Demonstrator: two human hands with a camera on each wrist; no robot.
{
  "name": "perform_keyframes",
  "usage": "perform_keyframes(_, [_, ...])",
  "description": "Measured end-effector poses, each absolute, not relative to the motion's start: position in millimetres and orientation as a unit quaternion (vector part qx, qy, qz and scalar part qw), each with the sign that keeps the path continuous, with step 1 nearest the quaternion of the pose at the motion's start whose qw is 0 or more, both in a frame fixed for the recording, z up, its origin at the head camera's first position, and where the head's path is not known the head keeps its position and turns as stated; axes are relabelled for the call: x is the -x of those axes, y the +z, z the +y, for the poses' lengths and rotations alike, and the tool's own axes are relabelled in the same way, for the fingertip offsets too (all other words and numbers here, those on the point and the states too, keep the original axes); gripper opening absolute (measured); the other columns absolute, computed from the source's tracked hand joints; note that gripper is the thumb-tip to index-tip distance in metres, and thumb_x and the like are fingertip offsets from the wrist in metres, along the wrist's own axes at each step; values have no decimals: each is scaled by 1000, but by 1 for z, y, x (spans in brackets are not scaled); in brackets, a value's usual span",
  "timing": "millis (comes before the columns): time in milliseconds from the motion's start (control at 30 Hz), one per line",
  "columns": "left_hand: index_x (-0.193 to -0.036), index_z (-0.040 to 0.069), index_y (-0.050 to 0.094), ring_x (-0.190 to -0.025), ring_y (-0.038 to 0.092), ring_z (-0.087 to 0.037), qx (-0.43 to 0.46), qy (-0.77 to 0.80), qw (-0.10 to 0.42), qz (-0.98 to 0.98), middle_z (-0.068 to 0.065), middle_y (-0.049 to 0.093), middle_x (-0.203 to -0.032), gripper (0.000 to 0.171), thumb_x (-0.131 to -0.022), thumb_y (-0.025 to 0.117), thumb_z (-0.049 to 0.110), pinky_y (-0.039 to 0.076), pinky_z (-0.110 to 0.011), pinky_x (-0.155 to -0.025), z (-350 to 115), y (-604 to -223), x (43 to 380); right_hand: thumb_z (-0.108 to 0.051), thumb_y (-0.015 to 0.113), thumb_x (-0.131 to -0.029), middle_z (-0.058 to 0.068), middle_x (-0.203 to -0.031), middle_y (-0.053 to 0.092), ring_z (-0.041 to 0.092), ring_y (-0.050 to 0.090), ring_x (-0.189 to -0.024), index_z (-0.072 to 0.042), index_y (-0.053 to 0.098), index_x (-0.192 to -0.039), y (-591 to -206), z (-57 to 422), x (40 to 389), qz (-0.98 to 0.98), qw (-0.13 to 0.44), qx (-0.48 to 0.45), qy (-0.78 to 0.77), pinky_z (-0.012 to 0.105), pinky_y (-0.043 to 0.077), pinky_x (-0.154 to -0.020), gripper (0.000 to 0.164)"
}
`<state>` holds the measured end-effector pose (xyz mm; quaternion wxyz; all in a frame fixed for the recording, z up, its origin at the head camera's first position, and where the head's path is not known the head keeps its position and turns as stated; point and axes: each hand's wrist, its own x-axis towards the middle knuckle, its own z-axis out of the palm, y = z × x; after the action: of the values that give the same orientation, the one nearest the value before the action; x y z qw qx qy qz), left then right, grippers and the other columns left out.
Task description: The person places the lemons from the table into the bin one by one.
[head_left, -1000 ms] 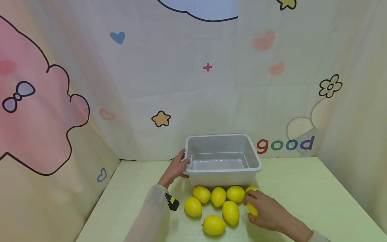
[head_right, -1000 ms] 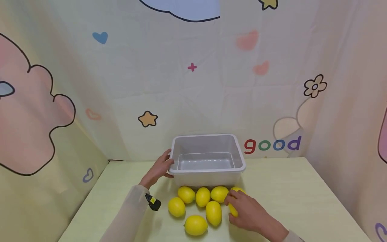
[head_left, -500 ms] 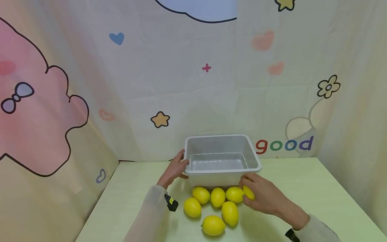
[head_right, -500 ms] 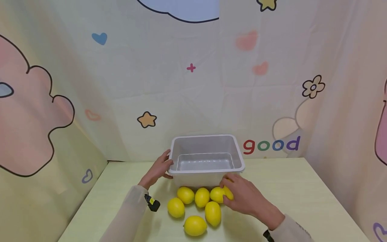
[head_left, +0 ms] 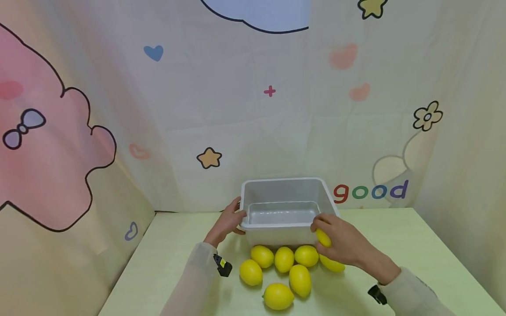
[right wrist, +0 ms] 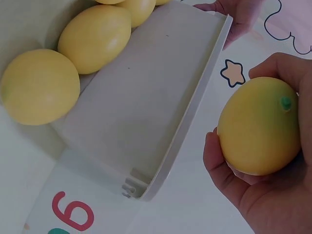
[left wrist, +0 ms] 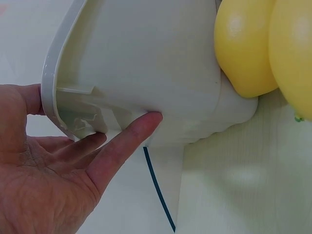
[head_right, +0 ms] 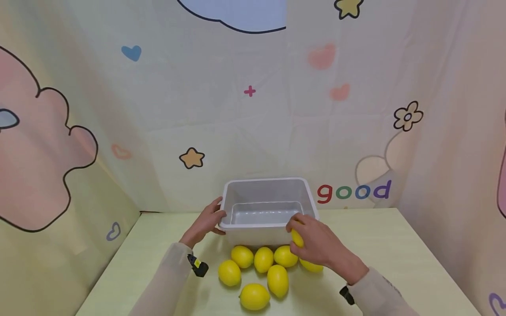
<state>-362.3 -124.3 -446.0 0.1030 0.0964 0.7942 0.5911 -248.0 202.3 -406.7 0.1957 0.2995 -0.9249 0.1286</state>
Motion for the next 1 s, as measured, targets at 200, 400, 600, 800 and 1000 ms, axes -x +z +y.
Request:
perform_keyframes(200, [-157, 18, 22, -125, 52, -48, -99, 595, 100, 791, -20, 32, -157, 67, -96, 51, 21, 61, -51, -68, -124, -448, 364, -20, 76, -78, -3, -98, 60, 10, 53, -81, -18, 65, -96, -399, 203, 257, -925, 200, -300, 123, 28, 54, -71, 21])
perform_keyframes(400, [-156, 18, 23, -123, 54, -47, -102, 597, 102, 789, -20, 33, -157, 67, -96, 51, 22, 61, -51, -68, -124, -449, 364, -20, 75, -78, -2, -99, 60, 12, 54, -81, -16, 66, -96, -391, 201, 268, -928, 197, -290, 131, 28, 54, -71, 20])
perform_keyframes(600, [-157, 16, 21, -123, 55, -46, -95, 595, 97, 792, -19, 33, -157, 69, -96, 51, 22, 61, -49, -67, -124, -448, 362, -20, 73, -80, 1, -102, 62, 14, 55, -83, -16, 66, -96, -384, 197, 281, -928, 198, -285, 139, 30, 55, -72, 18])
perform_keyframes(800, [-158, 17, 19, -124, 54, -47, -97, 595, 99, 791, -19, 32, -158, 69, -97, 51, 23, 61, -52, -71, -124, -446, 360, -21, 71, -82, 4, -105, 62, 18, 55, -85, -13, 67, -100, -376, 194, 291, -934, 180, -271, 149, 31, 53, -73, 20])
perform_keyframes(1000, [-158, 17, 20, -124, 53, -47, -99, 596, 98, 791, -19, 33, -157, 68, -97, 51, 23, 61, -52, -70, -126, -447, 361, -19, 69, -82, 3, -101, 60, 14, 52, -76, -11, 66, -99, -372, 197, 302, -937, 170, -260, 160, 23, 45, -62, 19])
